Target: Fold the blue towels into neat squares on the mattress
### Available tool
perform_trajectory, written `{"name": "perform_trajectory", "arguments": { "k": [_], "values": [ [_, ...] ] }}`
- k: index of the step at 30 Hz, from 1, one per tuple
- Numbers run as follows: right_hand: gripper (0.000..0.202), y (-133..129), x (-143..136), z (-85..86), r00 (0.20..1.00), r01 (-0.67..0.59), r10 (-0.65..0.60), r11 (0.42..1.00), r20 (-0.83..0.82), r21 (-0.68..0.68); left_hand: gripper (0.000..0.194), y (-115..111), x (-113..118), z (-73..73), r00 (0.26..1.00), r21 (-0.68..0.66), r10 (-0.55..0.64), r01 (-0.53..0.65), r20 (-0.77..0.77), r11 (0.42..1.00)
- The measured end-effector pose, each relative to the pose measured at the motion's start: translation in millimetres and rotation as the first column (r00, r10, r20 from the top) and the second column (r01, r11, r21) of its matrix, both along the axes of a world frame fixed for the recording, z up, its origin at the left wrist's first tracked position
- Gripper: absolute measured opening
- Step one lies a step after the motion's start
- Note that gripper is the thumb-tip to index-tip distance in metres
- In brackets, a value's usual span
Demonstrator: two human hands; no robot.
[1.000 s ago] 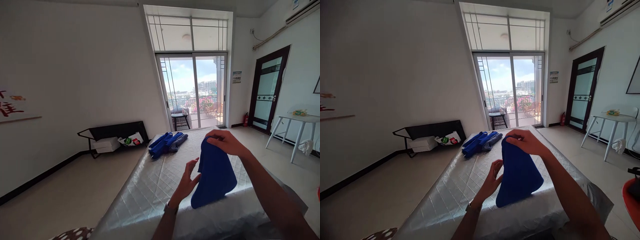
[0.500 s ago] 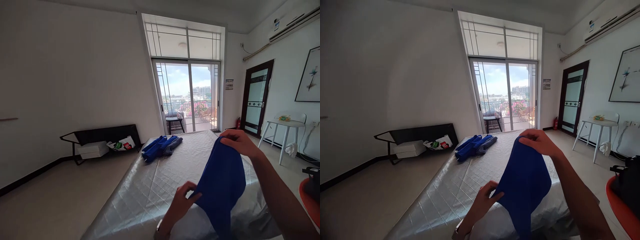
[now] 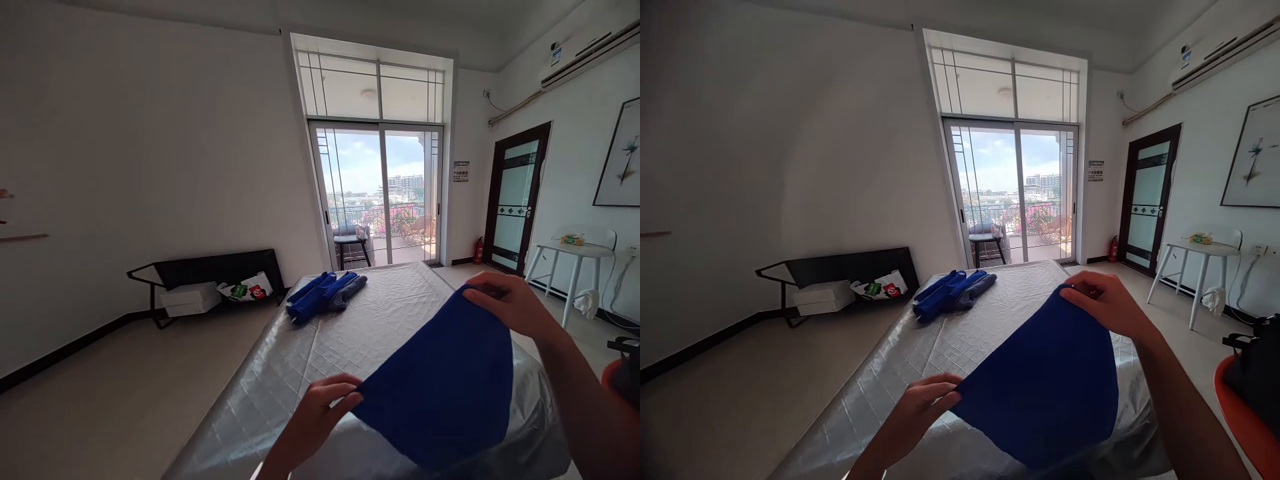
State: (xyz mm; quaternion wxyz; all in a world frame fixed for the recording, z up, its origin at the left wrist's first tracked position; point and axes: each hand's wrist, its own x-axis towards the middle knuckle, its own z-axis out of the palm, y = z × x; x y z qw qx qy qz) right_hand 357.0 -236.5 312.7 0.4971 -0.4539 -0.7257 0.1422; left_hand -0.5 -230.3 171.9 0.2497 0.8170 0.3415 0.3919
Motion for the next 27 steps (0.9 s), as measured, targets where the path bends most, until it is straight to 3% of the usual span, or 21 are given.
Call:
{"name": "perform_trajectory", "arguments": {
  "k": [7,10,14,18,22,27],
  "values": [
    [0.057,-5,0,-15.7,0.989,0.123,-0.116,0.989,-0.089,0.08,0.032,-4,-18,42.0,0.978,0.032,-0.036,0.044,-0.206,0.999],
    [0.055,-11,0,-22.6,0.981,0.151,-0.138,0.984,-0.135,0.091,0.027,-9,-23,57.0,0.972,0.119,-0.018,0.047,-0.235,0.992],
    [0.052,-18,4,-32.3,0.967,0.164,-0.141,0.982,-0.21,0.094,0.031,-17,-34,83.4,0.979,0.285,0.149,-0.106,-0.136,0.953],
    [0.05,-12,-1,-40.7,0.966,0.116,-0.1,0.992,-0.238,0.052,0.042,-11,-40,105.3,0.947,0.334,0.308,-0.264,-0.088,0.905],
    [0.05,-3,-10,-53.2,0.954,0.093,-0.093,0.996,-0.286,-0.012,0.043,-3,-45,108.5,0.937,0.388,0.326,-0.256,-0.126,0.885],
    [0.047,-2,-15,-68.9,0.903,0.093,-0.107,0.994,-0.416,-0.053,0.033,-3,-53,103.6,0.941,0.487,0.337,-0.278,-0.035,0.828]
  ]
}}
